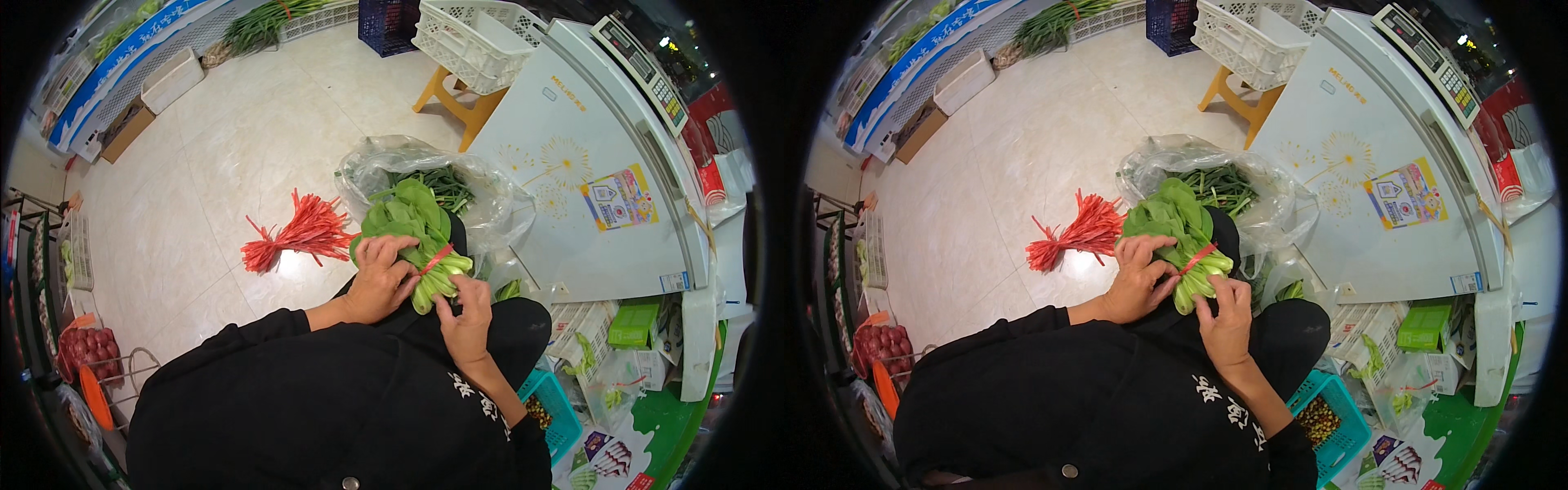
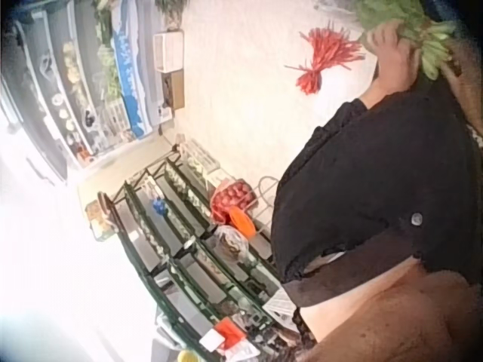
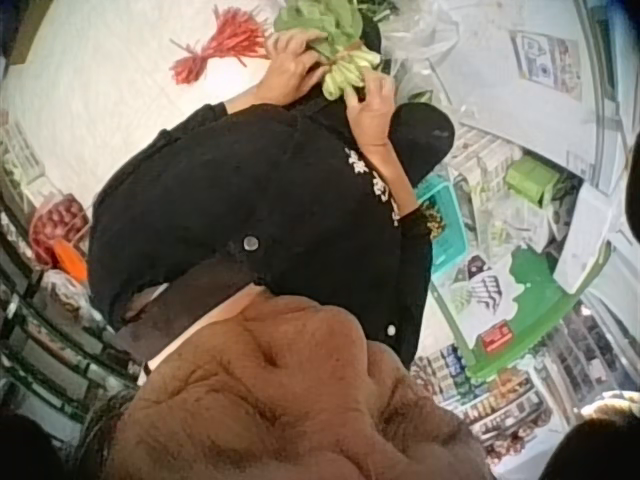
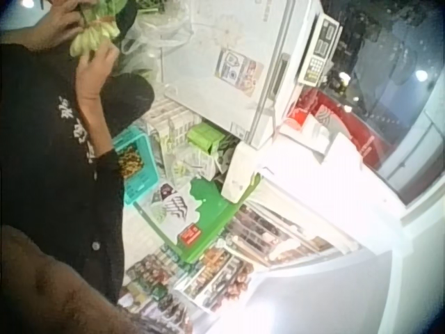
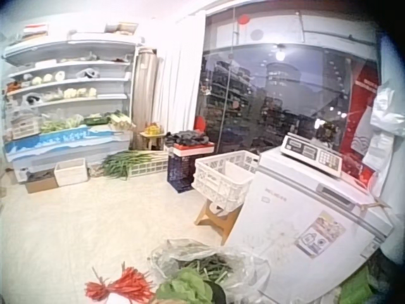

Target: The person gathers leafy green vegetables, ties them into a bundle with a red rubber band, places the bundle on a freezer, and then puts another bundle into a plastic bag.

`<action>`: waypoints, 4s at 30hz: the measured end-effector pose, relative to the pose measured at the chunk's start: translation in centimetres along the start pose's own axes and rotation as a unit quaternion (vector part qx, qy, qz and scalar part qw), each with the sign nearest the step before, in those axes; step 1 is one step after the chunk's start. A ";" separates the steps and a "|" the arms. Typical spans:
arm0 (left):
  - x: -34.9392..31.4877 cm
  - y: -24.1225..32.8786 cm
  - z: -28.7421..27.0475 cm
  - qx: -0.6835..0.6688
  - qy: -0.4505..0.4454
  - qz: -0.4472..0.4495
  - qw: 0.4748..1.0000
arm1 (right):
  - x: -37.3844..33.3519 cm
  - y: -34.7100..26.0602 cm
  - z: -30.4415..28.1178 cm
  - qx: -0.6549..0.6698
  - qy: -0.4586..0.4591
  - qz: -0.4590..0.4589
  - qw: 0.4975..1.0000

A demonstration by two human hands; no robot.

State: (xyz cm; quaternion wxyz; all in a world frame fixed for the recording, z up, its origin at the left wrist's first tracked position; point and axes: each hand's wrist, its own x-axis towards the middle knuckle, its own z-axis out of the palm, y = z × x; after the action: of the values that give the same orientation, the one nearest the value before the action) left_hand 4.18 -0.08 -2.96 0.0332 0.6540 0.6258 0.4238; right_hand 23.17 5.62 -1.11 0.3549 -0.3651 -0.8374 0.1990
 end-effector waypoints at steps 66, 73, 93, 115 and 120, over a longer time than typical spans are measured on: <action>-0.9 -3.1 3.8 0.016 -0.059 0.260 0.964 | 0.7 3.1 1.2 0.304 -0.047 0.272 0.912; -1.4 -3.6 4.7 -0.002 -0.024 0.266 0.964 | 1.3 3.0 1.1 0.318 -0.094 0.329 0.884; -1.0 -2.8 3.6 0.019 -0.078 0.248 0.965 | 2.0 4.1 -0.4 0.352 -0.178 0.327 0.859; -1.1 -2.8 3.4 0.042 -0.088 0.249 0.964 | 2.6 4.1 1.5 0.199 0.013 0.137 0.970; -1.6 -3.4 3.4 0.008 -0.091 0.252 0.963 | 1.3 3.6 1.5 0.150 -0.002 0.048 0.988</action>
State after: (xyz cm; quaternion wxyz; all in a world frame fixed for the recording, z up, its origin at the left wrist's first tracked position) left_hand 3.73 0.95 -7.95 -0.0235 0.8265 0.4386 0.3521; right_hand 23.13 8.89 -3.64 0.3936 -0.3475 -0.7803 0.3398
